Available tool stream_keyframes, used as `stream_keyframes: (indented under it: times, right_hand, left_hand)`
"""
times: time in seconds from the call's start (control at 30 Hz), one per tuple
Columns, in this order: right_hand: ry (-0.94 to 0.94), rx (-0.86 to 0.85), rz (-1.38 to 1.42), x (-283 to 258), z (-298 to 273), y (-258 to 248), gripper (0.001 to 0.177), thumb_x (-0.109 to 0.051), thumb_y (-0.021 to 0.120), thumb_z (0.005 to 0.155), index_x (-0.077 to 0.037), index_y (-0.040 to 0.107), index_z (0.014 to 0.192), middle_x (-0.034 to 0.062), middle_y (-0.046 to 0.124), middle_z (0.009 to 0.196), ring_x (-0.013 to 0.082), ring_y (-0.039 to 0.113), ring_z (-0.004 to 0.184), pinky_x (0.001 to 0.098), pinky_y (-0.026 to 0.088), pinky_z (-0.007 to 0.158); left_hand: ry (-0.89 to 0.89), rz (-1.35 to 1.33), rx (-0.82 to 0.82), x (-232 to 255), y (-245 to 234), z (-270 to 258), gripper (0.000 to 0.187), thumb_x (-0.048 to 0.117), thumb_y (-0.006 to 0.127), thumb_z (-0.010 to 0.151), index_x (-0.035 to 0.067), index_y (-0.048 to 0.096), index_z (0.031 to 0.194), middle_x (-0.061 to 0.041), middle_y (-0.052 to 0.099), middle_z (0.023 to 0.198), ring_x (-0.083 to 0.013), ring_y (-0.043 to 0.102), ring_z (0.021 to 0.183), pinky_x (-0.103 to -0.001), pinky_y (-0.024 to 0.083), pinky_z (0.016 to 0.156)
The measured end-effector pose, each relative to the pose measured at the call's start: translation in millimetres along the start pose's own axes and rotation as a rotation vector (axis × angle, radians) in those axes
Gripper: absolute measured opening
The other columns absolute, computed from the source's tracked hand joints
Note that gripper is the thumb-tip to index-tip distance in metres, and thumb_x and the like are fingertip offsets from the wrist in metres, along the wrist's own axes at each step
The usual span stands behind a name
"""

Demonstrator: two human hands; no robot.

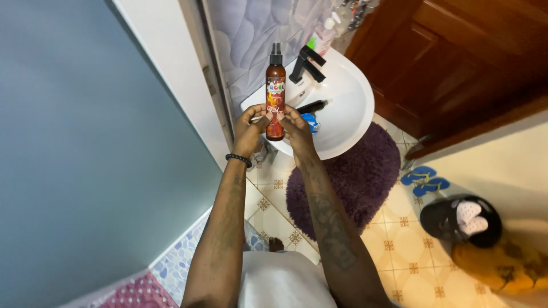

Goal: Organizing and checking various toiletry bottles on a storage shelf in a bathroom.

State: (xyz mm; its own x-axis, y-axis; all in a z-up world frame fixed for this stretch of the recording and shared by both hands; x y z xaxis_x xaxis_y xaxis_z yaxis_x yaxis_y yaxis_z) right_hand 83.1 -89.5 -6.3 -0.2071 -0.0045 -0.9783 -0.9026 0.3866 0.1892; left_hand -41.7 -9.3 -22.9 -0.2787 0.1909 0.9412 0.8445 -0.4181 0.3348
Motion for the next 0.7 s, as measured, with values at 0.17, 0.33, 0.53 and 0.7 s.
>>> stream_keyframes:
  times: [0.17, 0.33, 0.53, 0.7]
  right_hand:
    - [0.053, -0.087, 0.023, 11.3, -10.6, 1.0, 0.053, -0.035, 0.068, 0.095, -0.011, 0.058, 0.141, 0.0016, 0.07, 0.118, 0.0115, 0.065, 0.109, 0.0334, 0.05, 0.097]
    - [0.16, -0.122, -0.109, 20.5, -33.1, 14.8, 0.05, -0.034, 0.068, 0.096, -0.012, 0.062, 0.141, 0.0017, 0.072, 0.116, 0.0117, 0.061, 0.101, 0.0338, 0.043, 0.088]
    - [0.207, -0.267, -0.086, 29.6, -52.5, 45.9, 0.052, -0.037, 0.068, 0.093, -0.012, 0.061, 0.138, 0.0018, 0.072, 0.113, 0.0121, 0.067, 0.102, 0.0335, 0.052, 0.094]
    - [0.233, -0.386, -0.073, 44.5, -61.9, 79.6, 0.058, -0.035, 0.07, 0.092, -0.01, 0.055, 0.142, 0.0023, 0.069, 0.115, 0.0125, 0.066, 0.107, 0.0315, 0.052, 0.096]
  left_hand:
    - [-0.053, 0.057, 0.131, -7.4, -4.0, -29.8, 0.028, 0.012, 0.069, 0.093, 0.004, 0.069, 0.12, -0.003, 0.068, 0.11, -0.0123, 0.069, 0.086, -0.025, 0.056, 0.075]
    - [-0.08, -0.055, 0.234, -9.0, -16.4, -68.5, 0.027, 0.012, 0.067, 0.092, 0.004, 0.066, 0.118, -0.003, 0.067, 0.107, -0.0131, 0.072, 0.085, -0.027, 0.063, 0.069]
    - [0.001, -0.005, 0.365, -17.3, -45.5, -102.9, 0.028, 0.01, 0.065, 0.094, 0.003, 0.067, 0.121, -0.004, 0.07, 0.105, -0.0123, 0.071, 0.09, -0.025, 0.063, 0.076]
    - [0.091, 0.021, 0.473, -13.8, -78.7, -130.7, 0.031, 0.007, 0.067, 0.094, 0.0, 0.067, 0.124, -0.005, 0.067, 0.11, -0.0132, 0.067, 0.095, -0.028, 0.056, 0.084]
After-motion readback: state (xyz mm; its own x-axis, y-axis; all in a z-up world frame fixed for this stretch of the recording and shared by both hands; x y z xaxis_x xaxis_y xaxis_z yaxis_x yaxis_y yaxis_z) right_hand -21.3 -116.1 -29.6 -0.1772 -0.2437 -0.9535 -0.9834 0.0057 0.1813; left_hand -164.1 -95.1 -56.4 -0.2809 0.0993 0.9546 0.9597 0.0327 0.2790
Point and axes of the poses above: each hand's wrist, its own z-axis towards the middle knuckle, its own y-axis out of the palm, x = y × z, the point moved 4 cm from there along z, towards the middle knuckle
